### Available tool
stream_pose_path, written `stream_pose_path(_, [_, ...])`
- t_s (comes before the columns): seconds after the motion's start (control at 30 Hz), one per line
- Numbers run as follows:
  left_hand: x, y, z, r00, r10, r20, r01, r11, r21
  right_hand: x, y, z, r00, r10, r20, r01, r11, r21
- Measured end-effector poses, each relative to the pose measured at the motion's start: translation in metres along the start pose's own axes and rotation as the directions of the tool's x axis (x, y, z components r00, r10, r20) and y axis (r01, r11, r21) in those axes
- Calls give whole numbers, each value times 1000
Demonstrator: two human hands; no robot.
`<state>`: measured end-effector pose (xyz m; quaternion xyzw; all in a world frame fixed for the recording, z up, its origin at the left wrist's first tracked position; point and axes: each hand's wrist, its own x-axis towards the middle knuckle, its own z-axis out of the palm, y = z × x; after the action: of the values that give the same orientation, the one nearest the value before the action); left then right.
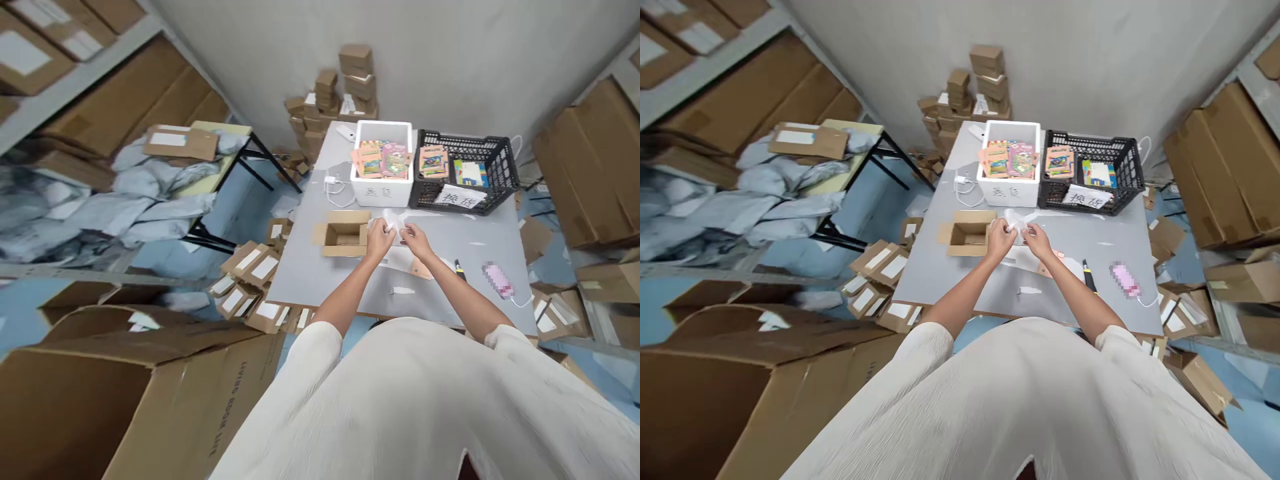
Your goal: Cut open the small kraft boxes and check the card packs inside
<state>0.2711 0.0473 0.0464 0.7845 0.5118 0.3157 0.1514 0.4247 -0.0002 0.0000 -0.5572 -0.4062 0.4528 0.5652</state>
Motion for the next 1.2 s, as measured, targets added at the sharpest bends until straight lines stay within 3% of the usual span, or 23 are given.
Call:
stream_pose_path(0.17, [-10, -52, -53, 995, -94, -25, 96, 991, 88, 25, -18, 89, 964, -144, 222, 158, 986, -49])
stream_pose_path(0.3, [-16, -95, -83, 981, -194, 28, 183, 957, 224, 30, -9, 131, 954, -107, 281, 161, 971, -177])
stream_pose_path(0.43, [-16, -123, -89, 943, -303, 138, 247, 915, 320, 28, 10, 140, 959, -101, 266, 192, 919, -345])
stream_pose_path(0.6, [-8, -133, -80, 901, -298, 315, 184, 920, 346, 27, 22, 137, 917, -119, 381, 298, 839, -455])
stream_pose_path(0.67, [-6, -132, -77, 919, -265, 294, 170, 935, 312, 28, 25, 139, 894, -121, 432, 331, 827, -455])
stream_pose_path(0.77, [-4, -126, -77, 967, -181, 177, 131, 957, 260, 28, 29, 141, 879, -130, 458, 348, 832, -432])
stream_pose_path(0.87, [-2, -114, -77, 985, -122, 121, 91, 967, 238, 27, 33, 135, 904, -171, 393, 343, 837, -426])
stream_pose_path(0.97, [1, -95, -71, 991, -38, 125, 12, 979, 205, 24, 35, 113, 928, -207, 309, 329, 844, -425])
stream_pose_path(1.07, [3, -69, -54, 984, 66, 164, -93, 982, 166, 17, 41, 73, 957, -194, 217, 272, 864, -424])
stream_pose_path(1.2, [-5, -30, -14, 949, 187, 255, -221, 969, 113, -4, 59, 5, 993, -110, 46, 119, 887, -447])
